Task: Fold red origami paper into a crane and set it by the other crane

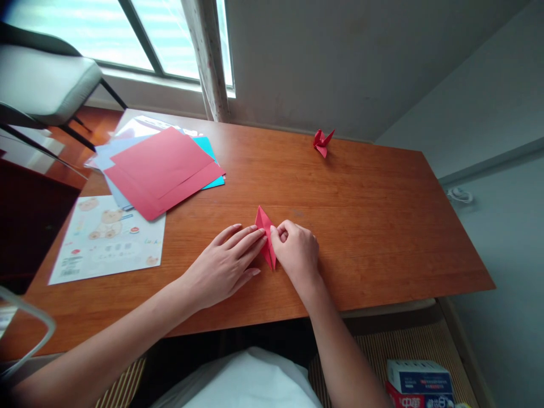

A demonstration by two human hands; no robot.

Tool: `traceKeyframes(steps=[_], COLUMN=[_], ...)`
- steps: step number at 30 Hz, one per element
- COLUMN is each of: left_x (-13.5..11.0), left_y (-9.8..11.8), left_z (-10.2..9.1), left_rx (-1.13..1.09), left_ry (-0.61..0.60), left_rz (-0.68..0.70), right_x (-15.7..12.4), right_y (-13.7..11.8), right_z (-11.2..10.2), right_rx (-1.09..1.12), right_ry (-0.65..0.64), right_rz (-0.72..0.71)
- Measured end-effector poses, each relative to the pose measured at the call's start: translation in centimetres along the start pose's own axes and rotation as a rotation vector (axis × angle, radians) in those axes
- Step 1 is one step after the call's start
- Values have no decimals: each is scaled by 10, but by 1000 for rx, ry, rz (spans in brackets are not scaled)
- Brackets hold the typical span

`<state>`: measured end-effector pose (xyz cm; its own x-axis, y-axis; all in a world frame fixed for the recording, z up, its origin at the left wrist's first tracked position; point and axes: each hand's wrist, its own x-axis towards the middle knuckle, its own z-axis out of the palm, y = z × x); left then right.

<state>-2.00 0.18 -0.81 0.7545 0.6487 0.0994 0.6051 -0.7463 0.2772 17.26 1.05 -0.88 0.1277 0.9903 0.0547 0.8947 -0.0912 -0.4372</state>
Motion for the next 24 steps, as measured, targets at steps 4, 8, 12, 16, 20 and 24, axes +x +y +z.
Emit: traceKeyframes(steps=[4,8,12,16,20,24], left_x=[2,4,3,3,3,3], left_y=[-1,-3,-4,-4,-3,-2], left_z=[-1,-1,-1,-1,-1,0], left_rx=[-4,-5,-2,-6,-9,-5], left_ry=[-2,-1,17,22,33,28], left_rz=[6,23,18,11,9,5], right_x=[6,19,30,25,9,-7], right_y=[-6,-10,-13,-13,-7,-1], right_z=[-2,0,4,3,0,1], right_rx=[-121,-186,-184,-199,-123,-34], right_ry=[-37,-61,-67,-46,-22,17], right_rz=[14,5,-31,-72,-111,-113])
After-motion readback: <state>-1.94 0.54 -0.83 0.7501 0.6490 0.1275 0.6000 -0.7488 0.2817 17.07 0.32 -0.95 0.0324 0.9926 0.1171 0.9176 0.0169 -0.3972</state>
